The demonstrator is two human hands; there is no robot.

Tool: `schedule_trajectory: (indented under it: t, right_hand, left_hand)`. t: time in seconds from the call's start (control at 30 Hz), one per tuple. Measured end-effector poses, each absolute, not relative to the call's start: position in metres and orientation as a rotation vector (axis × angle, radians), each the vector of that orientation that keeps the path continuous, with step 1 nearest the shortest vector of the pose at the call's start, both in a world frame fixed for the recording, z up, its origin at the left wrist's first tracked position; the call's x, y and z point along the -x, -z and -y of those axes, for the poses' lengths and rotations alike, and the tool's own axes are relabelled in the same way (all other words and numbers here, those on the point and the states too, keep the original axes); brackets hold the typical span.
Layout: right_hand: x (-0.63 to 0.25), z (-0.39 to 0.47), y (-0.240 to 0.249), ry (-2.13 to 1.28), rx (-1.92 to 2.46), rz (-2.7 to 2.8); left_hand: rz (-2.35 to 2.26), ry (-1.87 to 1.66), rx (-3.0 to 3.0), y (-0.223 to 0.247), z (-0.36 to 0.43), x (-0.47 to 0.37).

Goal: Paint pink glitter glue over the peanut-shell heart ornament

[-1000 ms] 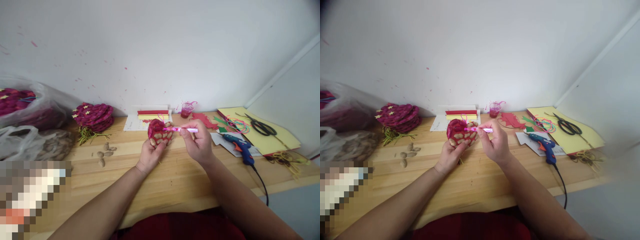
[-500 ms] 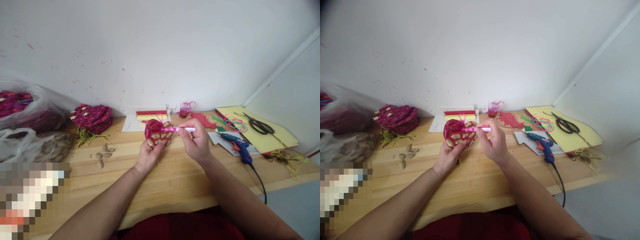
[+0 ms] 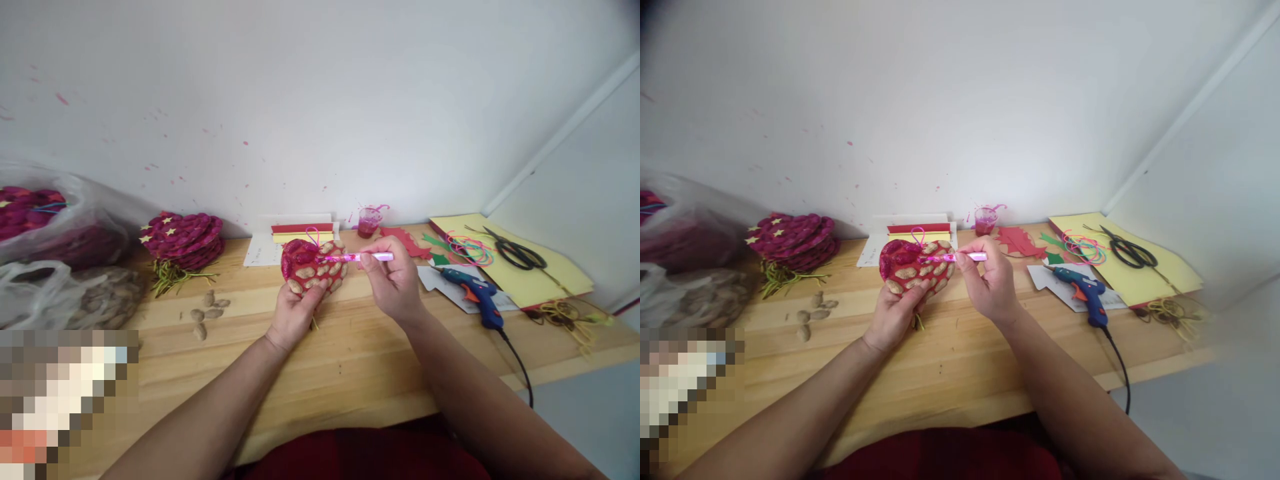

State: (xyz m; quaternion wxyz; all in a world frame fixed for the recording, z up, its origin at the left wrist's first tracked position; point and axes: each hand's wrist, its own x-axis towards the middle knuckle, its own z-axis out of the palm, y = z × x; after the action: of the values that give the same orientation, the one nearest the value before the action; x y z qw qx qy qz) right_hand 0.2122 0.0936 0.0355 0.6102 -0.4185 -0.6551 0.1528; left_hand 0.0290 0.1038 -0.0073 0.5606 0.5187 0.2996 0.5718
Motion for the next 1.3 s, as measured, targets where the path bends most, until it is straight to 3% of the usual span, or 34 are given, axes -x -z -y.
schedule_trajectory:
  t: [1.3]
  right_hand:
    - [-0.2098, -0.0947, -0.0396, -0.525, 0.912, 1.421]
  left_hand:
    - [-0.657, -1.383, -1.407, 0.0085, -0.1059, -0.0316]
